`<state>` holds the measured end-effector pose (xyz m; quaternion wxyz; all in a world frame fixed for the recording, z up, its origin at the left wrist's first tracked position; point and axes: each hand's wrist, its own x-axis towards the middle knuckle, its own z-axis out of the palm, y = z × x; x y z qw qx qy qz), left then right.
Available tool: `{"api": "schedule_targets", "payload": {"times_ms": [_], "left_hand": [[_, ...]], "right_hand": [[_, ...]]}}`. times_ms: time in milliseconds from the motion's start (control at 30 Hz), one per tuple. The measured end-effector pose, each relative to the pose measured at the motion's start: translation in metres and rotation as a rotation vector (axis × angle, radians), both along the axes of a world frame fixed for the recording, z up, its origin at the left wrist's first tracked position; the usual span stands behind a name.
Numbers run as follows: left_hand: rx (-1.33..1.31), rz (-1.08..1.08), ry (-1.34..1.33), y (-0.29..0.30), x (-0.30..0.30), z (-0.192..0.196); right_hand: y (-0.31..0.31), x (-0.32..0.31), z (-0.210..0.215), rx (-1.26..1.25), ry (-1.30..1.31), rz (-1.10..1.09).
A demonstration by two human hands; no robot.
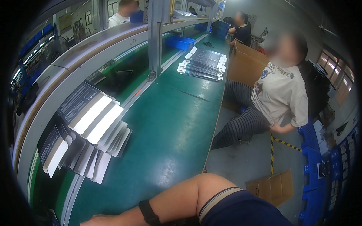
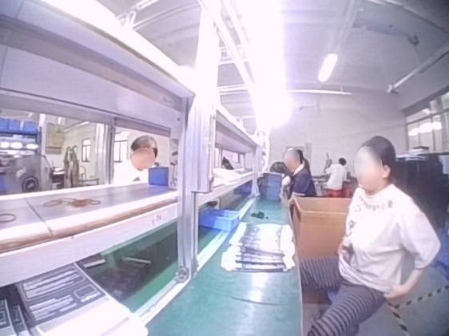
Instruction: Sorting and inspecting small black rubber rings at an industrial assembly line workbench.
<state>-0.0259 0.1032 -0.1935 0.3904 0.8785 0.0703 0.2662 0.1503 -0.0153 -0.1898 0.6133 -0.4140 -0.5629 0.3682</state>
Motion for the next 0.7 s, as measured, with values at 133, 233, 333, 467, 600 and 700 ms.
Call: {"api": "schedule_targets", "payload": {"times_ms": [133, 233, 333, 467, 600, 700], "left_hand": [[0.043, 0.004, -0.007, -0.004, 0.009, 0.008], [0.058, -0.017, -0.004, 0.002, 0.007, 0.007], [0.042, 0.001, 0.003, 0.0, 0.005, 0.006], [0.056, -0.001, 0.011, -0.004, 0.007, 0.008], [0.064, -0.024, 0.03, 0.0, 0.003, 0.007], [0.069, -0.058, 0.044, 0.003, 0.003, 0.008]], "right_hand": [[-0.003, 0.005, 0.001, 0.031, 0.011, -0.043], [0.0, 0.003, 0.001, 0.033, 0.0, -0.051], [0.0, 0.002, 0.0, 0.037, -0.003, -0.054], [-0.004, 0.003, 0.0, 0.057, 0.003, -0.063], [-0.004, 0.003, -0.003, 0.058, 0.001, -0.053], [-0.004, 0.003, -0.003, 0.032, 0.017, -0.04]]}}
